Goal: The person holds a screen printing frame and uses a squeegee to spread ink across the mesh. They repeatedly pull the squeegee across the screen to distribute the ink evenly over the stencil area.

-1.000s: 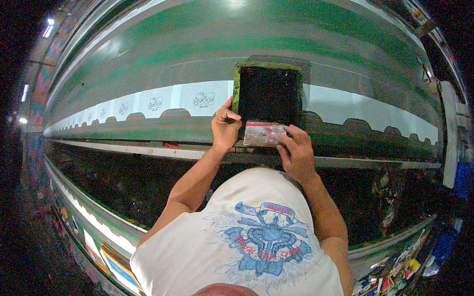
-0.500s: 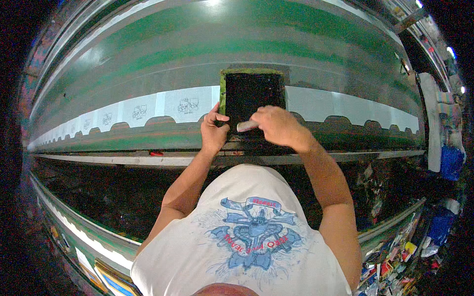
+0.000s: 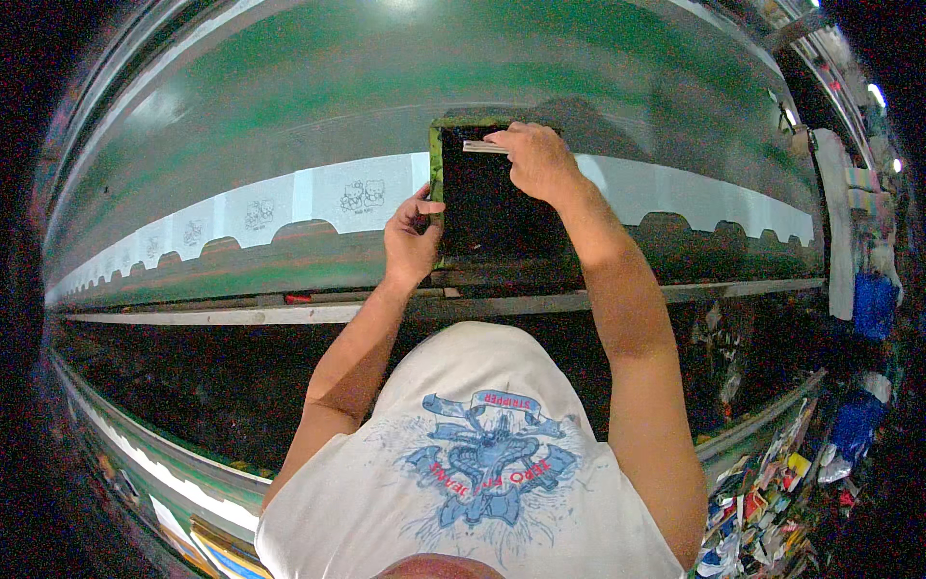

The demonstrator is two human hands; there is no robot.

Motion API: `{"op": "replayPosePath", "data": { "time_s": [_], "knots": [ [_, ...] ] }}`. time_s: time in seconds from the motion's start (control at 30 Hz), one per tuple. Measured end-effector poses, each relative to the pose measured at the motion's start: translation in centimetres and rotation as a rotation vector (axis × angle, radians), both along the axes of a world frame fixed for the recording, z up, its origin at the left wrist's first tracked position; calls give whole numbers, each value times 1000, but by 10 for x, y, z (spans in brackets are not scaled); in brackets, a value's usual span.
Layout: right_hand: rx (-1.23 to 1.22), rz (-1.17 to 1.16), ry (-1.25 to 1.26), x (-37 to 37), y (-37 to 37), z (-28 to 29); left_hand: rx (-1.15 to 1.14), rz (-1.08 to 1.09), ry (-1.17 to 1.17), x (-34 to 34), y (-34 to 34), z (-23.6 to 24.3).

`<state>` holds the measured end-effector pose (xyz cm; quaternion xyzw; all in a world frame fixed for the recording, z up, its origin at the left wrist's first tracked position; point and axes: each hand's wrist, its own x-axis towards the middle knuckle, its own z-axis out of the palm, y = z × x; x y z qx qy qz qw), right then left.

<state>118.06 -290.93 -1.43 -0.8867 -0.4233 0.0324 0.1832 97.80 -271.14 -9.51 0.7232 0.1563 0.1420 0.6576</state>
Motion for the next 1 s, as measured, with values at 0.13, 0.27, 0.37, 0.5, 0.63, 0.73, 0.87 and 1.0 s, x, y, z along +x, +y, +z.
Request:
{"op": "replayPosePath", "data": {
  "time_s": [0.13, 0.27, 0.37, 0.5, 0.63, 0.73, 0.87, 1.0],
  "knots": [
    [4, 32, -80, -47, -12, 0, 46, -13, 2, -3, 1, -2],
    [54, 54, -86, -98, -27, -1, 20, -6, 16, -4, 1, -4],
    [84, 65, -123, -129, -38, -2, 75, 41, -54, -2, -3, -12],
    [80, 43, -67, -157, -43, 5, 203, 68, 2, -7, -11, -13],
    [87, 14, 55, -169, -50, 6, 222, 77, 20, -9, -22, -5],
    [161, 20, 138, -169, -64, 9, 302, 55, 32, -7, -23, 0],
    [297, -104, 27, -166, -83, 8, 319, 60, 76, -8, -21, 4],
    [497, -441, 97, -171, -117, -25, 279, 90, -34, -5, -26, 6]
  ]
}}
